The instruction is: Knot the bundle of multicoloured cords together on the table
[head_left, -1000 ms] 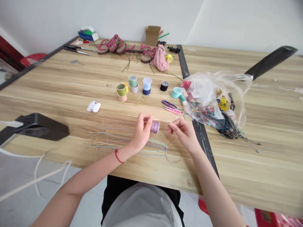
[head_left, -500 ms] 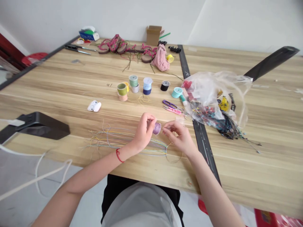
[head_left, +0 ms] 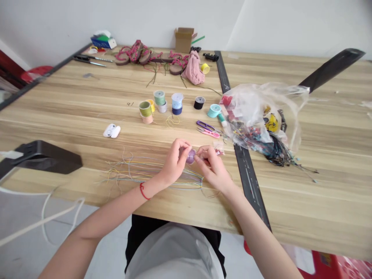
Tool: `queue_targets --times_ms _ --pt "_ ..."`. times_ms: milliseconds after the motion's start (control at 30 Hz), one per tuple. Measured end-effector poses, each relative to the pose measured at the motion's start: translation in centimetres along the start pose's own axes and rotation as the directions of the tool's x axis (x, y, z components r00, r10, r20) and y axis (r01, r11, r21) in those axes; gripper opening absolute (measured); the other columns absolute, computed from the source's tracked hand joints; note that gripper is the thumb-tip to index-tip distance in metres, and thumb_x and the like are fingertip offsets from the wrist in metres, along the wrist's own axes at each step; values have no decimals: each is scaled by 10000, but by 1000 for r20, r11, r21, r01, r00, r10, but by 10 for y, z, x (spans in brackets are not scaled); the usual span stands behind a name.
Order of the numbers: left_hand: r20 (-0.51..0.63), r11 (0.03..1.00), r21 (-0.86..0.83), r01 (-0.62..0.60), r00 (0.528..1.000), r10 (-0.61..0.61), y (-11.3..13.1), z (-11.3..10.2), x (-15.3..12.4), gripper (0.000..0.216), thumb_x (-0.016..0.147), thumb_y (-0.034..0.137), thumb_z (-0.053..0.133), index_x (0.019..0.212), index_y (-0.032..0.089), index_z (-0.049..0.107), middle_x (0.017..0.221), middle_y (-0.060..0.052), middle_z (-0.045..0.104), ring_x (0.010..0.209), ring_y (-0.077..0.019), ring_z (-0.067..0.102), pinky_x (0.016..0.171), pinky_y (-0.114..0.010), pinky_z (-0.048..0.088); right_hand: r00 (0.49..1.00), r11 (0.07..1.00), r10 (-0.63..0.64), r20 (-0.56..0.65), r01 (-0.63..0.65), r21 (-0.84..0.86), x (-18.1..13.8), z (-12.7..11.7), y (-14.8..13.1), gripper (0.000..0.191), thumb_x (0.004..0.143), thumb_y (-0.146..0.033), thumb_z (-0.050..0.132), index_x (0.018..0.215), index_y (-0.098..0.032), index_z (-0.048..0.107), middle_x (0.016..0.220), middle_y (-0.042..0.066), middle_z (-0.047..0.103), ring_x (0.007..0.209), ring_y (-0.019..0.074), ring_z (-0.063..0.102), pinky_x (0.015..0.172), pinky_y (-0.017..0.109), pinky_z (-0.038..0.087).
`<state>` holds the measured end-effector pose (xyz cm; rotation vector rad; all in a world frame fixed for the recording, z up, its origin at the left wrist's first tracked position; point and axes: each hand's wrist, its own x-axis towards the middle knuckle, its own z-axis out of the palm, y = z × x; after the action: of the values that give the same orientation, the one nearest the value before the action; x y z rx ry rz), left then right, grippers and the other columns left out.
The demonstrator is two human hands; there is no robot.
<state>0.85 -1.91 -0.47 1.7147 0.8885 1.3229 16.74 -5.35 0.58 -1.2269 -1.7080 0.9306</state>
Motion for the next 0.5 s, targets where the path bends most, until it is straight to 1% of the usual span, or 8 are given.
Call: queue_targets --times_ms 67,167,267,333,400,500 --pt "19 995 -77 69 998 -67 0 1 -1 234 1002 434 480 926 214 498 1007 -54 558 938 -162 565 880 -325 450 1000 1000 -5 -2 5 -9 0 0 0 60 963 -261 483 999 -242 439 665 -70 425 547 106 378 525 239 311" --pt "52 963 -212 166 986 -159 -2 3 -1 303 963 508 531 909 211 507 1022 -53 570 980 -168 569 921 -325 446 1000 1000 -3 9 3 -14 0 0 1 63 959 -271 492 1010 -241 471 735 -42 518 571 105 420 548 238 358" --pt "56 926 -303 226 974 -219 -4 5 -1 334 922 538 587 887 212 522 998 -41 585 992 -167 566 929 -313 448 1000 999 -15 -10 14 -48 1 0 3 37 949 -268 503 969 -236 502 772 -24 560 567 103 425 538 239 355" --pt "44 908 -333 255 966 -255 -4 5 -1 338 908 542 609 894 212 536 985 -33 593 963 -159 568 900 -301 459 999 996 -38 -28 36 -77 1 -1 4 36 946 -263 509 962 -233 520 771 -16 576 574 109 449 547 248 366" --pt "27 899 -342 274 959 -282 -4 5 -1 337 905 541 614 917 211 549 987 -32 598 934 -152 573 878 -295 467 997 994 -68 -41 64 -92 0 -1 3 44 946 -263 514 970 -232 533 798 2 604 619 125 506 575 261 395" --pt "-5 913 -317 257 962 -273 -3 5 0 337 902 535 619 925 205 554 973 -34 606 922 -149 586 878 -294 473 990 989 -116 -79 108 -97 0 -1 1 36 952 -261 515 961 -234 539 862 27 632 695 142 558 626 281 433"
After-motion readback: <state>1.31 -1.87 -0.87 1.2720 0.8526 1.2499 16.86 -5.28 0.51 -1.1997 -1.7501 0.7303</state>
